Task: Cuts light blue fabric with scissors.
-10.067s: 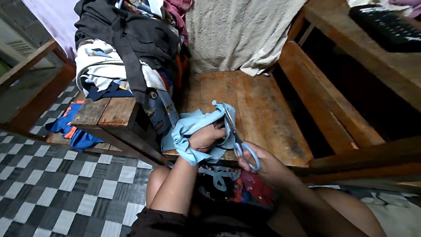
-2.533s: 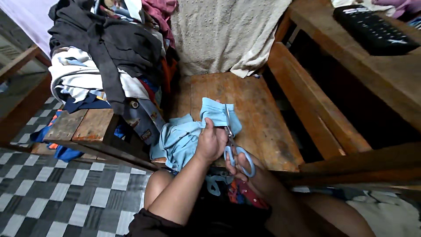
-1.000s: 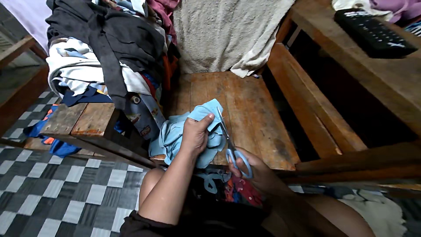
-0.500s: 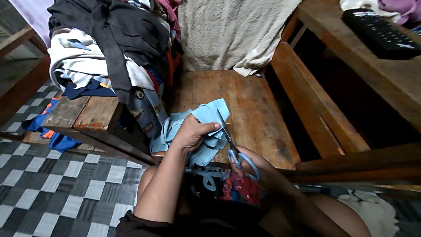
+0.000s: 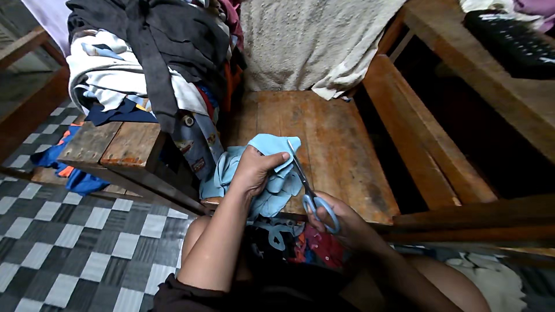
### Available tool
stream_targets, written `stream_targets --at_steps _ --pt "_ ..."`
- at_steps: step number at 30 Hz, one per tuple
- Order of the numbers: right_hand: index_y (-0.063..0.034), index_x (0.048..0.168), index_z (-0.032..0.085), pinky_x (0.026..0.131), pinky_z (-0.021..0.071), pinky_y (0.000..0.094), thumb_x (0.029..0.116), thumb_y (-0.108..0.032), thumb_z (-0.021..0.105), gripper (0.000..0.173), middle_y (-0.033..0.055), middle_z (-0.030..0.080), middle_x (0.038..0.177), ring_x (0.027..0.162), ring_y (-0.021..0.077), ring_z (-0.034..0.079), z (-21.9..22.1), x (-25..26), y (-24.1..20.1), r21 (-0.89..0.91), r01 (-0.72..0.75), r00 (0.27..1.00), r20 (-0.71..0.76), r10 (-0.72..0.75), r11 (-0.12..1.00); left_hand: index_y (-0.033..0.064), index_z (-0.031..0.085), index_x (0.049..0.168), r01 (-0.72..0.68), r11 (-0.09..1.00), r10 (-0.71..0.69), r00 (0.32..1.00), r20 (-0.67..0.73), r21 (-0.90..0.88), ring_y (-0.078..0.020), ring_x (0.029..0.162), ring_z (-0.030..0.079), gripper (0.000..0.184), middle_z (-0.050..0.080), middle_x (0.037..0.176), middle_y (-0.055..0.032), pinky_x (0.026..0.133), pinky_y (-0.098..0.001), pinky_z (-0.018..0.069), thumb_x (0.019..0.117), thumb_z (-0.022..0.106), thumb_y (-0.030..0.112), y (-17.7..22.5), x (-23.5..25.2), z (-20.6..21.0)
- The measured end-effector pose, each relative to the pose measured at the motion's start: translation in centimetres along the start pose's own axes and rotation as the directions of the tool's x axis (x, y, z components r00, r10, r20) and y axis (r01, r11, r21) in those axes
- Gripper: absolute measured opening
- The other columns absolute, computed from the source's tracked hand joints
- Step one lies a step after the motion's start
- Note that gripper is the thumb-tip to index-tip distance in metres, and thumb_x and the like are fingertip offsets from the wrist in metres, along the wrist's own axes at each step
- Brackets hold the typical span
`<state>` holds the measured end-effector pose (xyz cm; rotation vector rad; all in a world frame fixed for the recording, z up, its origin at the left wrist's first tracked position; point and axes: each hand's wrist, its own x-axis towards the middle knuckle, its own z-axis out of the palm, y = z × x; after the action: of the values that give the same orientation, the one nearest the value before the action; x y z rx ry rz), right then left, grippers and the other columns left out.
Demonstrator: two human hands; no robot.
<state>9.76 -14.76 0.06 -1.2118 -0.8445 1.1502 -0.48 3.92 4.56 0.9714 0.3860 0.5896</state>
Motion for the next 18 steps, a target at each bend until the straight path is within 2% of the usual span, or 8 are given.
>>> stream_targets --at_steps 5,8,12,18 --pt "-0.0195 0.096 0.056 0.054 0.0436 0.0099 0.0855 -0.06 0.072 0.045 -0.0154 0.054 0.067 0.055 -0.0061 0.05 -0.05 -0.06 0.03 0.032 -0.005 1.0 0.006 0.004 0.999 0.005 0.053 0.124 -0.018 0.999 0.019 0.999 0.037 -0.031 -0.014 0.089 0.07 0.048 0.071 0.1 -0.0061 0.085 -0.0331 0.0594 0.0831 0.062 -0.018 -0.08 -0.07 0.01" --pt "-0.0189 0.096 0.057 0.054 0.044 0.0104 0.0853 -0.059 0.073 0.044 -0.0153 0.055 0.067 0.056 -0.0057 0.051 -0.08 -0.08 -0.15 0.021 -0.004 1.0 0.013 0.003 1.0 0.0043 0.053 0.122 -0.011 1.0 0.012 0.998 0.054 -0.017 -0.0126 0.088 0.071 0.047 0.072 0.099 -0.0049 0.084 -0.0316 0.0598 0.0822 0.061 -0.02 0.17 -0.27 0.13" --pt "-0.0181 0.101 0.054 0.056 0.0427 0.0105 0.089 -0.063 0.066 0.048 -0.0153 0.055 0.071 0.059 -0.0059 0.05 -0.33 0.07 0.02 -0.024 0.042 0.997 0.06 -0.04 0.999 0.0024 0.053 0.12 0.028 0.999 -0.03 0.996 0.089 0.025 -0.0123 0.088 0.071 0.044 0.072 0.097 -0.0052 0.084 -0.0306 0.06 0.0829 0.061 -0.02 0.26 -0.36 0.04" --pt "-0.017 0.104 0.054 0.057 0.043 0.0105 0.0887 -0.064 0.065 0.051 -0.0155 0.055 0.071 0.059 -0.0059 0.05 0.13 0.11 -0.03 0.019 0.052 0.998 0.022 -0.052 0.998 0.0014 0.054 0.12 0.037 0.998 -0.042 0.992 0.116 0.049 -0.0119 0.088 0.071 0.043 0.073 0.097 -0.0049 0.085 -0.0308 0.0597 0.0824 0.062 -0.018 -0.03 -0.48 0.27"
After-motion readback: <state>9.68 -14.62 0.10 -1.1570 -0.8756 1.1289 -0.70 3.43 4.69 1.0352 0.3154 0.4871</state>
